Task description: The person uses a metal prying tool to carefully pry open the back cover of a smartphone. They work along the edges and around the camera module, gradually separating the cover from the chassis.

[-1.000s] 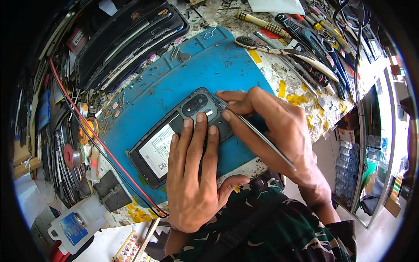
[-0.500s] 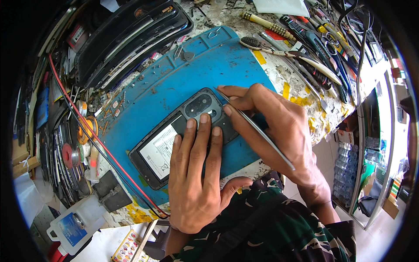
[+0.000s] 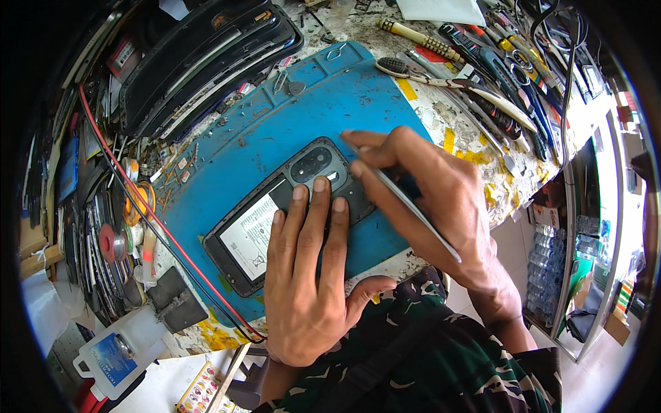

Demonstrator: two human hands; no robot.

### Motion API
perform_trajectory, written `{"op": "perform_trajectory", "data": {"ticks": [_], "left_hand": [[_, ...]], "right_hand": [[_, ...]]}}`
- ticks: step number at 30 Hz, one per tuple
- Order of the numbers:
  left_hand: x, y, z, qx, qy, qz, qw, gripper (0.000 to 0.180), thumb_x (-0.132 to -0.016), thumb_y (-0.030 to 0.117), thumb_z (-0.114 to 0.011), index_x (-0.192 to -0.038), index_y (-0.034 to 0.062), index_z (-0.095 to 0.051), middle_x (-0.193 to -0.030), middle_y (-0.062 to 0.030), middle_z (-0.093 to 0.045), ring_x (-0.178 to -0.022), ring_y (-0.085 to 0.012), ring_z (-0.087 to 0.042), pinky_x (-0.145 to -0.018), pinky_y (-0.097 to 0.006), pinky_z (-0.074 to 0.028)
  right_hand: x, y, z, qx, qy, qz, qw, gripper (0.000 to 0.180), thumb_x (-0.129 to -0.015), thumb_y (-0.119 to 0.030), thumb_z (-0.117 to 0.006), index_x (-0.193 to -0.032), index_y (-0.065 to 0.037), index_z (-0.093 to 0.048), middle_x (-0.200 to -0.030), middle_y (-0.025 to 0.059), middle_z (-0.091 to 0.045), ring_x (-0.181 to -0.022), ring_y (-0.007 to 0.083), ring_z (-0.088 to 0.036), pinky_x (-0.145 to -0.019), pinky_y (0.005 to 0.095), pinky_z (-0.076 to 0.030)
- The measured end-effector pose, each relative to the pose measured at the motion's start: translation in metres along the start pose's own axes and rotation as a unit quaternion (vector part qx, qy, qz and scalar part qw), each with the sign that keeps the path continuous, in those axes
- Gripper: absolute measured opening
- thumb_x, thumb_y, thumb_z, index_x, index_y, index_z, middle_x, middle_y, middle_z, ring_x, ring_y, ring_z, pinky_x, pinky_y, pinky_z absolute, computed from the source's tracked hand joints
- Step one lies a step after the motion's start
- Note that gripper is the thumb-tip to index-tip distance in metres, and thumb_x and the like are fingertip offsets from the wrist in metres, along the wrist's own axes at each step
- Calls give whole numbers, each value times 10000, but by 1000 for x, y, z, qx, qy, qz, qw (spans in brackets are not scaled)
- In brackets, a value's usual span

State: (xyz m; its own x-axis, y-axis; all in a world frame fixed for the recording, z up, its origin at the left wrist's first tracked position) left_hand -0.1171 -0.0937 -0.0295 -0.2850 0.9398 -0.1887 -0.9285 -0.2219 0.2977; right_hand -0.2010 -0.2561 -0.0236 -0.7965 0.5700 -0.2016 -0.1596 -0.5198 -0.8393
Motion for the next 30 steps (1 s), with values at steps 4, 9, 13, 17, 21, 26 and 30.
{"op": "perform_trajectory", "data": {"ticks": [4, 9, 13, 17, 21, 26, 30], "left_hand": [[0, 0, 0, 5, 4, 3, 1000, 930, -932, 719, -512, -1431, -65, -547, -1509, -272, -515, -1407, -468, -488, -1119, -605, -416], [0, -1, -1, -1, 10, 1, 1000, 953, -917, 751, -495, -1422, -55, -564, -1502, -271, -525, -1402, -473, -496, -1112, -615, -424], [0, -2, 0, -3, 3, 0, 1000, 957, -917, 756, -487, -1420, -55, -565, -1505, -271, -522, -1405, -473, -493, -1113, -618, -421], [1, -2, 0, 3, 4, 4, 1000, 965, -913, 763, -484, -1419, -55, -565, -1506, -270, -521, -1407, -470, -493, -1118, -618, -415], [0, -1, 0, 4, 1, 3, 1000, 936, -931, 729, -500, -1424, -65, -555, -1518, -272, -507, -1420, -466, -476, -1126, -611, -405], [1, 1, 1, 15, -6, 5, 1000, 877, -972, 656, -528, -1433, -90, -532, -1539, -278, -480, -1447, -460, -441, -1140, -593, -389], [1, 1, 1, 34, 6, 7, 999, 859, -954, 624, -586, -1434, -87, -529, -1542, -280, -475, -1445, -458, -443, -1139, -596, -391]], "right_hand": [[8, -1, 6, -51, 13, 6, 999, 126, -886, 24, -757, -908, 29, -632, -1092, 205, -770, -991, 260, -771, -835, 347, -608], [21, -2, 10, -23, -3, 48, 999, 152, -844, 49, -785, -890, 25, -642, -1083, 208, -765, -999, 292, -764, -829, 371, -614], [22, 0, 8, -6, 0, 56, 998, 159, -834, 57, -790, -890, 24, -645, -1078, 204, -765, -988, 298, -762, -818, 381, -620], [20, -1, 6, 14, 6, 81, 997, 161, -833, 66, -787, -889, 25, -642, -1073, 201, -769, -975, 297, -762, -816, 376, -620], [20, -2, 7, 19, 32, 83, 996, 157, -835, 70, -783, -896, 33, -643, -1069, 204, -770, -959, 305, -762, -810, 370, -616], [22, -1, 4, 40, 20, 125, 991, 138, -857, 76, -764, -920, 50, -643, -1088, 210, -767, -946, 300, -764, -814, 369, -611], [22, 1, 5, 21, 69, 89, 993, 164, -844, 84, -772, -926, 36, -638, -1080, 215, -766, -953, 302, -765, -786, 359, -603]]}}
Point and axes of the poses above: each hand's wrist, its own x-axis away from the middle knuckle, its own z-axis out of the back of the hand, y = z × x, the point moved 2 cm from there along -x, towards the middle knuckle
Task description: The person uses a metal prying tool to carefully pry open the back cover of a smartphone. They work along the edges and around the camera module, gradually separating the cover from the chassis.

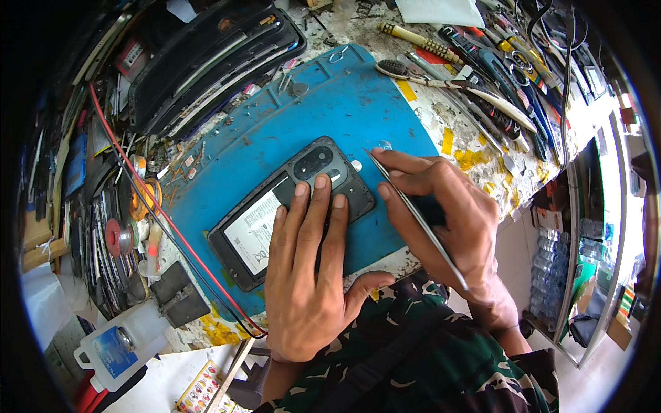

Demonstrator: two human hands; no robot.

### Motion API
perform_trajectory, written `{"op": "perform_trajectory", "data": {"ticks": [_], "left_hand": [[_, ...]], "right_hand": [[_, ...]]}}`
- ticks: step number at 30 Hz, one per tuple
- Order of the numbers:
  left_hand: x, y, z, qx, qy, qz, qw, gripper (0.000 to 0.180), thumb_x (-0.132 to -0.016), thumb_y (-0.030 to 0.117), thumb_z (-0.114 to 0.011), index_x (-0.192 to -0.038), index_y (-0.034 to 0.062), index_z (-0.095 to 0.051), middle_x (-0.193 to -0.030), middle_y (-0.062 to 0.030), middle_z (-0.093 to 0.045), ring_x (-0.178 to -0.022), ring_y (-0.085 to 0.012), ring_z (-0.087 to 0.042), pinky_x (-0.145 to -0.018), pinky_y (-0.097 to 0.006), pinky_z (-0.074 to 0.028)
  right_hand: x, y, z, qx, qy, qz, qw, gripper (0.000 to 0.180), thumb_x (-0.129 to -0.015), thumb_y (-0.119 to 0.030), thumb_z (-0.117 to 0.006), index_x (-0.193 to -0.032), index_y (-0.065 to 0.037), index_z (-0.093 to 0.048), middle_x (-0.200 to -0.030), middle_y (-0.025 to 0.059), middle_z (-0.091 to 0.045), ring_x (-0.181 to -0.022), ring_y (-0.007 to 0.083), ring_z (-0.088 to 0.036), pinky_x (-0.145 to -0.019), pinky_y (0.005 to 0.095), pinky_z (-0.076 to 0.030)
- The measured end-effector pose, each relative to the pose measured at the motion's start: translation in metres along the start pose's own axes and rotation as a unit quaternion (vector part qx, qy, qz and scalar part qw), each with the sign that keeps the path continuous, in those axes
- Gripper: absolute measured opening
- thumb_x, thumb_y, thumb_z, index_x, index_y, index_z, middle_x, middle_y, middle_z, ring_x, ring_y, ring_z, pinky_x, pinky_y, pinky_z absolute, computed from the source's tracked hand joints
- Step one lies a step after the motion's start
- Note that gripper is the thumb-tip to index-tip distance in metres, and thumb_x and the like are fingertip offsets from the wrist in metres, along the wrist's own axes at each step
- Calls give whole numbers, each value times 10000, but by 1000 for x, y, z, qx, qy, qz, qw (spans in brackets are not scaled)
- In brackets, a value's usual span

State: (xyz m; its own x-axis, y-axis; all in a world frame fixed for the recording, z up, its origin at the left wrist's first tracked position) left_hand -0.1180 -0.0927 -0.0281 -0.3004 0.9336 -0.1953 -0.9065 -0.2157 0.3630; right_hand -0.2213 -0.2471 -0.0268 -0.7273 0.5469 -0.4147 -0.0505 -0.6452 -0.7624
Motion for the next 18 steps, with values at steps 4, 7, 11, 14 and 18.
{"op": "perform_trajectory", "data": {"ticks": [4, 7, 11, 14, 18], "left_hand": [[0, -1, 0, 55, 55, 2, 997, 803, -912, 507, -713, -1436, -74, -531, -1542, -283, -471, -1426, -450, -473, -1119, -588, -429], [4, 1, 5, 66, 145, -25, 987, 549, -871, 214, -827, -1333, -19, -643, -1397, -212, -619, -1255, -383, -640, -1024, -523, -540], [13, 6, 12, 81, 198, -94, 972, 299, -784, 114, -875, -1051, 45, -760, -1012, -64, -739, -883, -250, -688, -782, -399, -562], [19, 12, 14, 182, 174, -79, 965, 269, -731, 99, -901, -958, 53, -763, -911, -37, -739, -777, -226, -657, -677, -364, -525], [28, 23, 13, 274, 89, -5, 957, 262, -700, 76, -906, -910, 50, -752, -883, -25, -719, -784, -225, -647, -657, -351, -513]], "right_hand": [[2, -4, 7, -79, -27, 38, 996, 205, -833, 16, -816, -856, -11, -614, -1023, 190, -773, -908, 280, -760, -725, 374, -594], [9, -9, 16, -148, -118, 38, 981, 194, -802, -49, -844, -893, -18, -675, -994, 114, -752, -893, 279, -732, -749, 379, -607], [20, -8, 23, -188, -170, 41, 967, 188, -800, -89, -854, -860, -23, -688, -916, 99, -747, -862, 274, -726, -721, 380, -596], [23, -2, 28, -287, -203, 55, 935, 165, -830, -85, -845, -825, -26, -691, -873, 129, -756, -798, 286, -725, -661, 379, -573], [22, 6, 30, -342, -261, 84, 899, 143, -850, -55, -822, -796, -17, -695, -859, 150, -756, -784, 310, -729, -652, 392, -566]]}}
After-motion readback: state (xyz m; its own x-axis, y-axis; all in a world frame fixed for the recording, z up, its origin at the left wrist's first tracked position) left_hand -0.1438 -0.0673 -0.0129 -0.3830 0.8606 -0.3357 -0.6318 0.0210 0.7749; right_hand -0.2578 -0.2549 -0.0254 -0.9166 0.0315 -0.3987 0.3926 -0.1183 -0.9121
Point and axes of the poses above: each hand's wrist, its own x-axis away from the middle knuckle, its own z-axis out of the back of the hand, y = z × x, the point moved 2 cm from there along -x, towards the middle knuckle
